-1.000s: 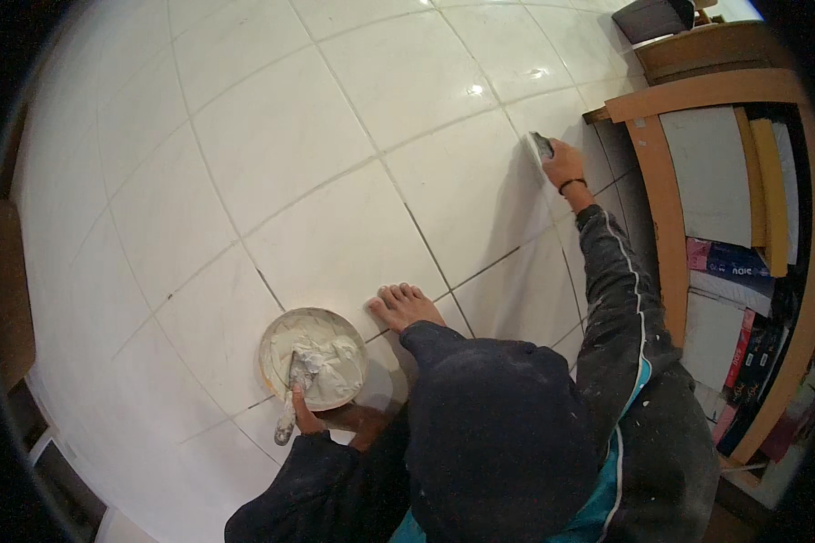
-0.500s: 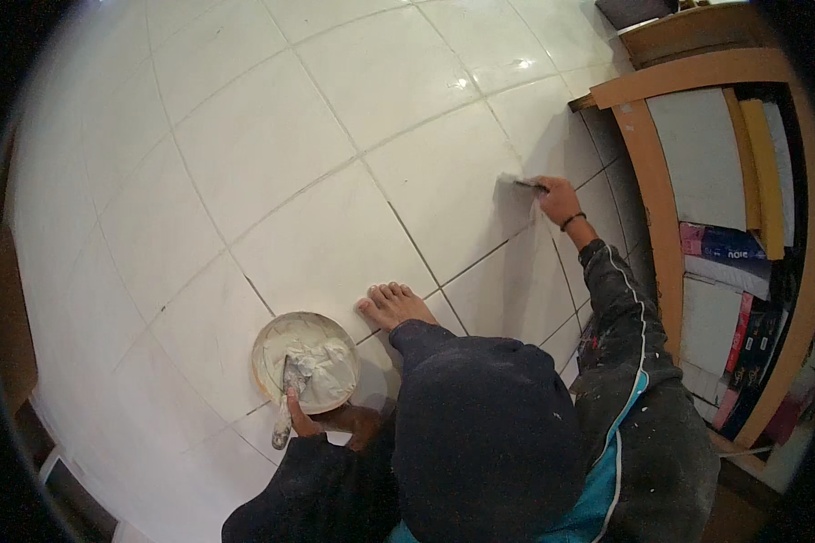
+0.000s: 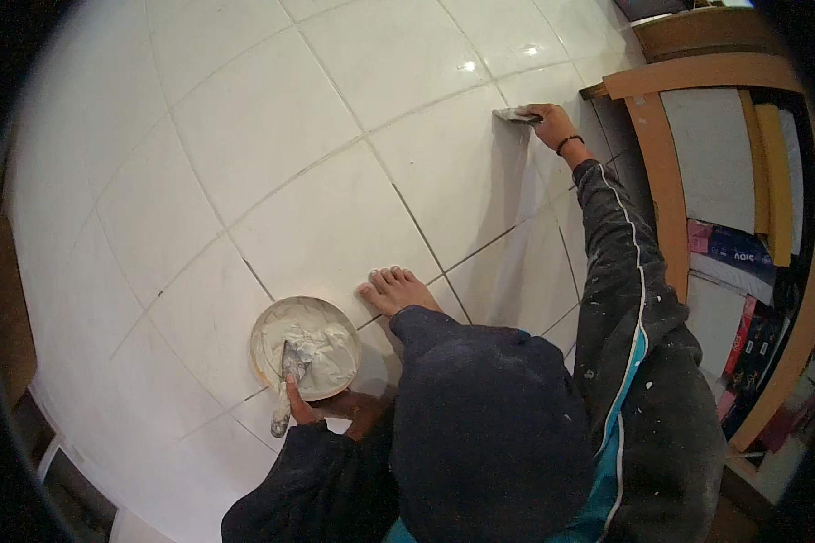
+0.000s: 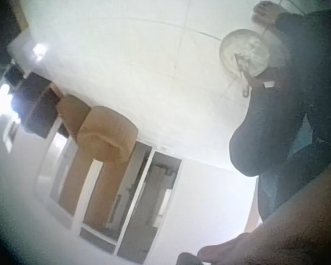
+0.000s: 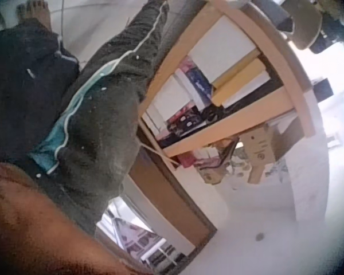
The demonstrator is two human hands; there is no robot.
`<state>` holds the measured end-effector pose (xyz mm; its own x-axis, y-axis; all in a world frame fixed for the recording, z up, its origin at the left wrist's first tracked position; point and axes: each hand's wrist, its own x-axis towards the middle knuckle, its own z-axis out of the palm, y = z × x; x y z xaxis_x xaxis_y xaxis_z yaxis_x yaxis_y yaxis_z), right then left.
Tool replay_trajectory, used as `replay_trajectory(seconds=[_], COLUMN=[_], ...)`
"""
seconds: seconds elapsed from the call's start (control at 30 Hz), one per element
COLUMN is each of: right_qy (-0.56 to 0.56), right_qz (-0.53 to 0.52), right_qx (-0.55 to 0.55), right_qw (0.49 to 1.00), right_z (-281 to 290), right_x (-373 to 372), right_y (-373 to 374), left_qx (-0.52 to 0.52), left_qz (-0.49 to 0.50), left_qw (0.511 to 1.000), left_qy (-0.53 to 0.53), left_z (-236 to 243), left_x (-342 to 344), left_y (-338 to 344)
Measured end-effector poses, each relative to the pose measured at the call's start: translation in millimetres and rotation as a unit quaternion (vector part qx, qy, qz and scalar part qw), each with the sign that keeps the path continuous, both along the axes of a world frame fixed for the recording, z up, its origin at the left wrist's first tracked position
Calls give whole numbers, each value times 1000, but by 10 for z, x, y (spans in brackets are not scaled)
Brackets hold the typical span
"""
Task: The person applies white grout to the gaps between floor tiles using a putty knife, then wipes away the excess with a small piece of mesh or cloth.
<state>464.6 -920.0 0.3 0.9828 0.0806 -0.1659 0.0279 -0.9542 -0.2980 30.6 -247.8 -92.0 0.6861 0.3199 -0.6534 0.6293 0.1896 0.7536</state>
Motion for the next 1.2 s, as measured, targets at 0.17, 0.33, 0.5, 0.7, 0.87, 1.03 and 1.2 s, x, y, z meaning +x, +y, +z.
replay_trajectory(seconds=[0.17, 0.33, 0.5, 0.7, 0.87, 1.03, 1.2], right_qy=[88, 69, 123, 136, -42, 32, -38], right_qz=[58, 35, 20, -98, -259, -332, -232], right_qx=[-78, -10, -68, -91, -192, -103, 26], right_qw=[991, 997, 990, 981, 946, 937, 972], right_z=[123, 104, 231, 420, 242, 328, 291], right_x=[-548, -1377, -1736, -1652, -1789, -1863, -1932], right_y=[-192, -250, -198, -399, -880, -1034, -713], left_qx=[-7, -65, -206, -217, -195, -187, -180], left_qz=[29, 94, 180, 167, 150, 138, 123], left_qw=[1000, 993, 961, 961, 968, 971, 974], left_qy=[0, 40, 44, 51, 50, 54, 61], left_z=[17, 75, 126, 173, 177, 193, 230], left_x=[71, 115, 208, 252, 254, 254, 281], left_y=[-16, 0, -46, -39, -27, 0, 13])
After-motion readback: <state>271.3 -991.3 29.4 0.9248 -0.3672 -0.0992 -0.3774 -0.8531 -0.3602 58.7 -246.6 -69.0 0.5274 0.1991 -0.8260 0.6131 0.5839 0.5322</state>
